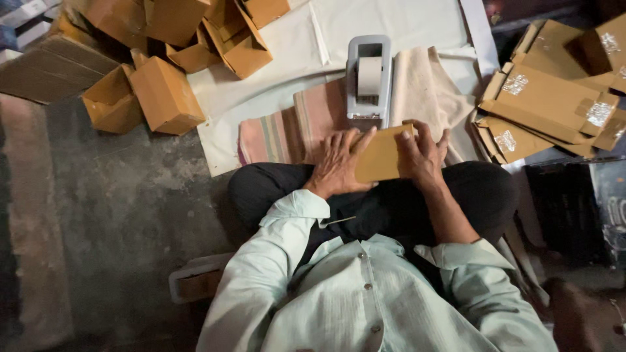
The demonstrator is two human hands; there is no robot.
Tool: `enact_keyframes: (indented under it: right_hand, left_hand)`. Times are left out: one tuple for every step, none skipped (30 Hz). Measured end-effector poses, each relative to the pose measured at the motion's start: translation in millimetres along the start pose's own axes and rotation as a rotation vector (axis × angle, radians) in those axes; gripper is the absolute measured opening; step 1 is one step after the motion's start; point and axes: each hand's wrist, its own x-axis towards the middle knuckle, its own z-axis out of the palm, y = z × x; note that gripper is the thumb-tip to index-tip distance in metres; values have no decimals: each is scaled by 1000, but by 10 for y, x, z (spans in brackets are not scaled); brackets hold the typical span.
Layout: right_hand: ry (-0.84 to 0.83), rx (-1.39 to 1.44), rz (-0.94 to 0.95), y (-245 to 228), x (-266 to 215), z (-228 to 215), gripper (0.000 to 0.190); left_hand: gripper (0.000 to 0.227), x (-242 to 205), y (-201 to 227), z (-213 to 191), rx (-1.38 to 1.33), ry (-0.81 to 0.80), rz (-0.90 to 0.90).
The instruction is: The person sits on the floor and repeatedly picks up small cardboard boxes, folds the flaps, and seals them using a tape dispenser. The sealed boxes are placed into a growing stack to the right.
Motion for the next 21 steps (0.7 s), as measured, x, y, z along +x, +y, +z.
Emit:
enact_keyframes:
  right_hand:
    - [20, 41, -3, 17, 4, -19, 36]
    - [28, 44, -17, 17, 24, -22, 36]
    - [35, 47, -30, 11, 42, -28, 36]
    - [36, 55, -45, -13, 58, -3, 36]
    - [20, 46, -56, -36, 65, 8, 36]
    - [6, 37, -65, -56, 61, 8, 35]
    - [-8, 28, -75, -73, 65, 13, 35]
    - [-31, 16, -35, -75, 46, -1, 36]
    - [-53, 4, 5, -74, 28, 0, 37]
    - [-73, -10, 40, -68, 34, -8, 37]
    - [-88, 44, 45, -56, 33, -19, 38]
    - [-108, 102, 49, -47, 37, -3, 38]
    - [-128, 159, 52, -33, 36, 8, 39]
    - [-45, -16, -132, -20, 24, 22, 35]
    - [40, -190, -317, -6, 7, 19, 32]
    - [131, -365, -499, 1, -5, 13, 29]
    - [72, -211, -343, -5, -8, 18, 32]
    - [20, -59, -188, -16, 9, 0, 35]
    - [-32, 94, -33, -32, 23, -29, 39]
    - [-31, 151, -10, -53, 23, -60, 38]
    - [-30, 209, 13, -77, 26, -94, 38]
  left_hand:
    - [128, 52, 14, -17, 6, 20, 9]
    - [129, 94, 22, -51, 17, 41, 17]
    - [130, 131, 56, -72, 20, 37, -9]
    - [132, 149, 98, -91, 27, 32, -42]
    - [133, 167, 144, -105, 34, 27, -75]
    - [133, 183, 197, -107, 29, 0, -130]
    - [133, 198, 260, -97, 24, -26, -184]
    - [133, 210, 345, -68, 12, -54, -238]
    - [133, 213, 426, -43, 39, 29, -214]
    - [133, 234, 497, -24, 67, 116, -188]
    - [133, 260, 554, -14, 95, 202, -162]
    - [132, 284, 587, -18, 120, 150, -145]
    - [131, 313, 616, -26, 145, 96, -128]
    - [131, 329, 631, -49, 172, 42, -112]
    - [131, 357, 630, -80, 166, 56, -80]
    - [132, 404, 615, -118, 159, 72, -43]
    - [133, 429, 616, -157, 152, 86, -6]
    - [131, 454, 625, -198, 151, 38, -5]
    - [129, 473, 621, -245, 151, -10, -5]
    - [127, 462, 615, -294, 148, -60, -9]
    - [126, 434, 593, -348, 133, -16, 8]
